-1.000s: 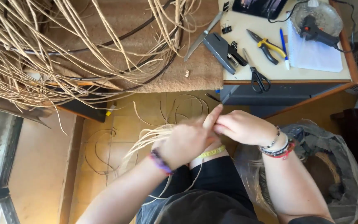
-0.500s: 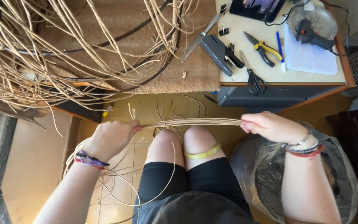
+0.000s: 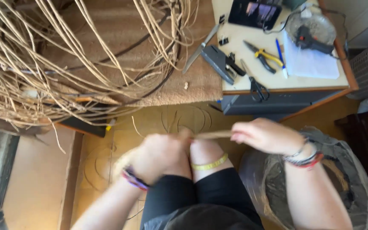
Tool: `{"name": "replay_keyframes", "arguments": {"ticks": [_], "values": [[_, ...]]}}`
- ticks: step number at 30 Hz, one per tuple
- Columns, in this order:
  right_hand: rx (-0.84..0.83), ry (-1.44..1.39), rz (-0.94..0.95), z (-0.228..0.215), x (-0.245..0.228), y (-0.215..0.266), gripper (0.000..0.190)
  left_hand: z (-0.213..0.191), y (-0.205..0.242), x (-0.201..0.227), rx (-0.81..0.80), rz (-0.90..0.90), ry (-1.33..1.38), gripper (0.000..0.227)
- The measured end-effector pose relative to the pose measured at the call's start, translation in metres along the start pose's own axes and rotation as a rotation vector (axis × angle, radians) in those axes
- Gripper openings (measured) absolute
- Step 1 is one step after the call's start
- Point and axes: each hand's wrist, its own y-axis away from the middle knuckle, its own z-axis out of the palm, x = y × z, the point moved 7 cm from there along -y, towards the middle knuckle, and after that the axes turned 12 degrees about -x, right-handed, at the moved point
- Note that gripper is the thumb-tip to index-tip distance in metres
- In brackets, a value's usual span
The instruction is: Measuring, cutting, and weaving wicker strands into a large decorative lampshade structure while seated on the floor.
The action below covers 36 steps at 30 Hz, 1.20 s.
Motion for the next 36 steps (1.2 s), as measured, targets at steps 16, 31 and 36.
{"name": "replay_keyframes", "arguments": {"ticks": [16, 31, 36], "values": [[-0.106, 0.034, 0.085, 0.024, -0.011, -0.028, 0.026, -0.013, -0.010, 0.025, -0.203, 0.050, 0.069, 0.056], [0.687, 0.445, 0.756, -0.040, 0.185, -0.023, 0.047, 0.024, -0.073, 0.032, -0.085, 0.002, 0.553, 0.031], [0.654, 0.458, 0.847, -0.032, 0.194, -0.016, 0.050, 0.018, -0.060, 0.028, -0.110, 0.008, 0.678, 0.030]]}}
